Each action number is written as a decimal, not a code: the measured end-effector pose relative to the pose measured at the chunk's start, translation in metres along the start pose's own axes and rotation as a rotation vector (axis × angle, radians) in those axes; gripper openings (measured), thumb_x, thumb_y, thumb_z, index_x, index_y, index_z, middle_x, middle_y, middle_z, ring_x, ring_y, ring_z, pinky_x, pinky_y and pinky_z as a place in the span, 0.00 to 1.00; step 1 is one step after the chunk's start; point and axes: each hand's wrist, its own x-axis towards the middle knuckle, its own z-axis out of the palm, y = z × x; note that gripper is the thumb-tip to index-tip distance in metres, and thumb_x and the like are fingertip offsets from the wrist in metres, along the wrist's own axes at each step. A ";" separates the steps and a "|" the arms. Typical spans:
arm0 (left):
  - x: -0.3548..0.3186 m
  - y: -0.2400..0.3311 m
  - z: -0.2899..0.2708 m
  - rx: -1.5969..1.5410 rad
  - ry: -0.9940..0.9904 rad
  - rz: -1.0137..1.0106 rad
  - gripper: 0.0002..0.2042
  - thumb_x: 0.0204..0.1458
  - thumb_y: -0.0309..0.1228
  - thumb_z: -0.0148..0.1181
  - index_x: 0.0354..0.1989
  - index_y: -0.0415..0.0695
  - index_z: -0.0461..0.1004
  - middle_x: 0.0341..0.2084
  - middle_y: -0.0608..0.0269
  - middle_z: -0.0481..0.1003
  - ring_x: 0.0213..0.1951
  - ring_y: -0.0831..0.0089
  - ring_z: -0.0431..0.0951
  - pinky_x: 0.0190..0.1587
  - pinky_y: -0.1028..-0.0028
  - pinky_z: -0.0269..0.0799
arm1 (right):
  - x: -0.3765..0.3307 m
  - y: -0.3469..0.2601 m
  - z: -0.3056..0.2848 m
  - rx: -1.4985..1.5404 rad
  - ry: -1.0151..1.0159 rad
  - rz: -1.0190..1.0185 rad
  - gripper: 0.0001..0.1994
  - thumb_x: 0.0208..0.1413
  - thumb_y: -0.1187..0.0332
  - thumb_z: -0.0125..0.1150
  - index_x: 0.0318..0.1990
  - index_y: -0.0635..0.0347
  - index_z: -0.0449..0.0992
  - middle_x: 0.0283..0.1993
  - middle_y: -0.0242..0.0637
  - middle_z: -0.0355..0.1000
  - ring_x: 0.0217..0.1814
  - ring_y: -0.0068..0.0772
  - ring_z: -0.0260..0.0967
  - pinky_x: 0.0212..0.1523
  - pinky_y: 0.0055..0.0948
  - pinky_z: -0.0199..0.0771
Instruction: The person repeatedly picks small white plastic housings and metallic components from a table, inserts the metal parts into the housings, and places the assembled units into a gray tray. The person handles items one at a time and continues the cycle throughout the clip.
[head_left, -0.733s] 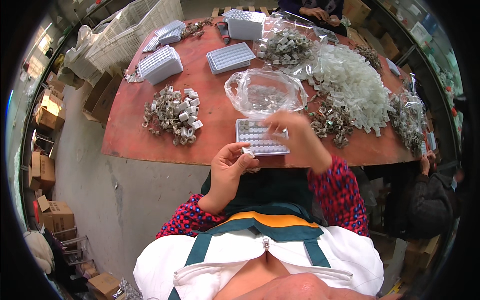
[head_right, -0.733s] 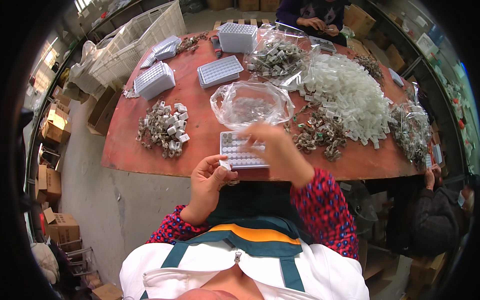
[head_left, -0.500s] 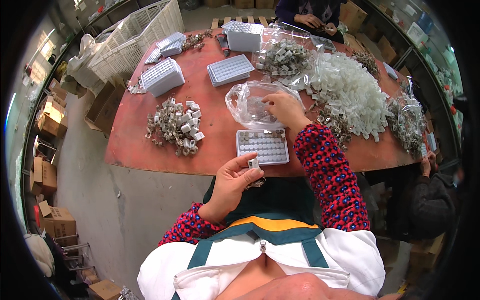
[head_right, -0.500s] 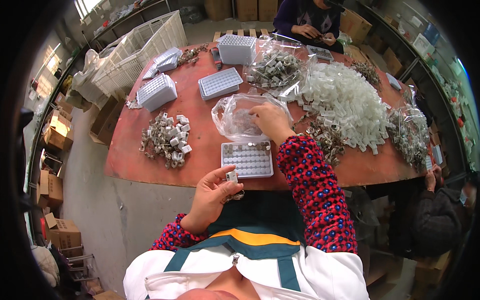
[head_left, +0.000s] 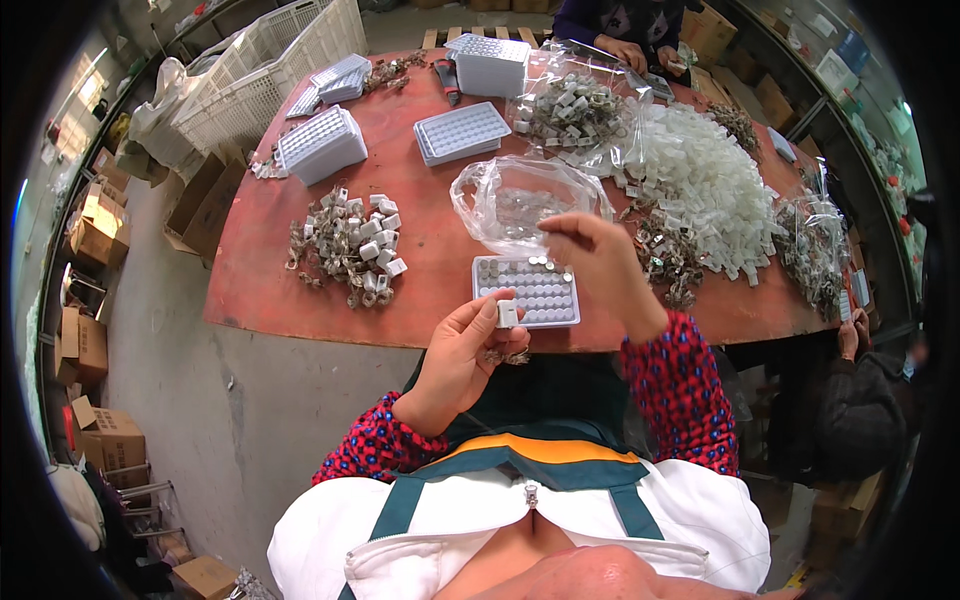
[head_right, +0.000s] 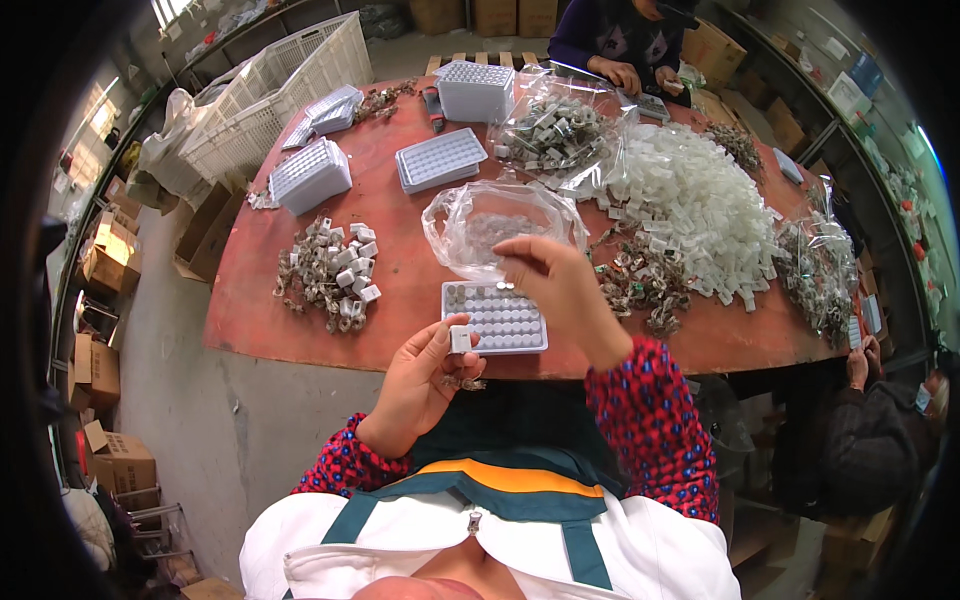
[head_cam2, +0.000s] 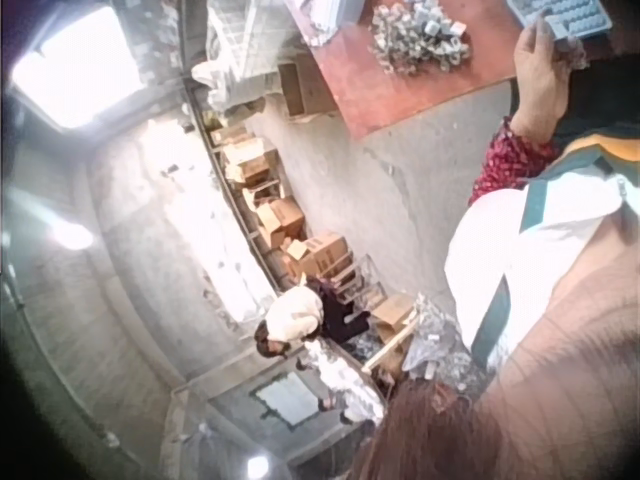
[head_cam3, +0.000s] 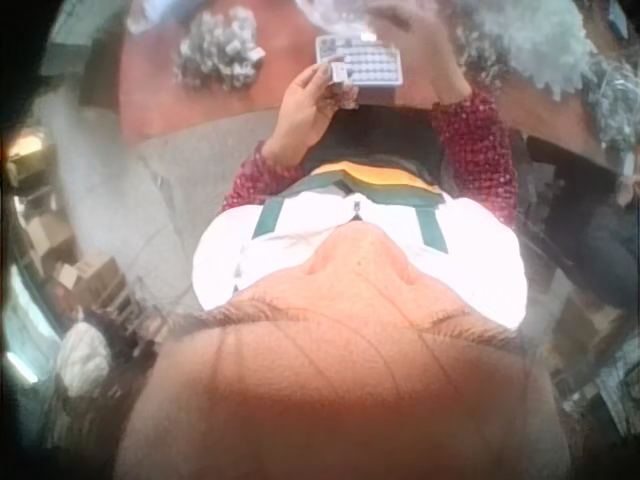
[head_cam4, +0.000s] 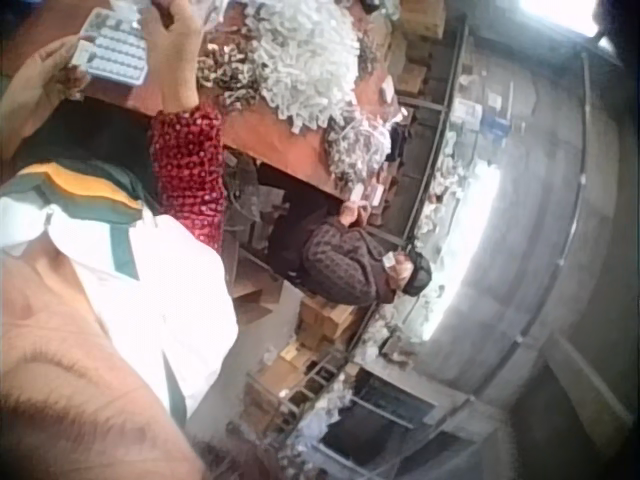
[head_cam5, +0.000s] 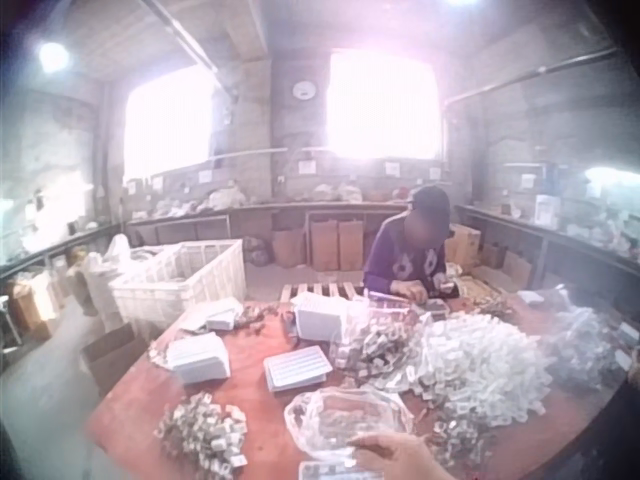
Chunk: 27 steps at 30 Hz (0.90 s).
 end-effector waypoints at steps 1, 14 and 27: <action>0.001 -0.001 0.002 -0.009 -0.007 0.003 0.17 0.69 0.35 0.49 0.60 0.38 0.69 0.45 0.56 0.78 0.40 0.72 0.83 0.50 0.68 0.81 | -0.019 -0.009 0.009 0.140 0.016 0.085 0.10 0.61 0.75 0.64 0.49 0.68 0.78 0.40 0.30 0.77 0.38 0.16 0.70 0.38 0.22 0.74; -0.002 -0.011 0.027 0.244 -0.084 0.087 0.17 0.67 0.32 0.54 0.60 0.34 0.72 0.47 0.57 0.79 0.46 0.73 0.81 0.52 0.72 0.78 | -0.083 -0.023 0.026 -0.360 0.207 -0.341 0.07 0.52 0.78 0.68 0.39 0.62 0.78 0.38 0.38 0.74 0.36 0.40 0.75 0.35 0.33 0.77; 0.001 -0.021 0.028 0.436 -0.105 0.184 0.17 0.66 0.29 0.55 0.58 0.31 0.73 0.46 0.54 0.80 0.47 0.70 0.81 0.53 0.72 0.78 | -0.092 -0.011 0.019 -0.175 0.119 -0.260 0.05 0.58 0.82 0.64 0.41 0.69 0.79 0.42 0.38 0.70 0.37 0.29 0.78 0.37 0.24 0.84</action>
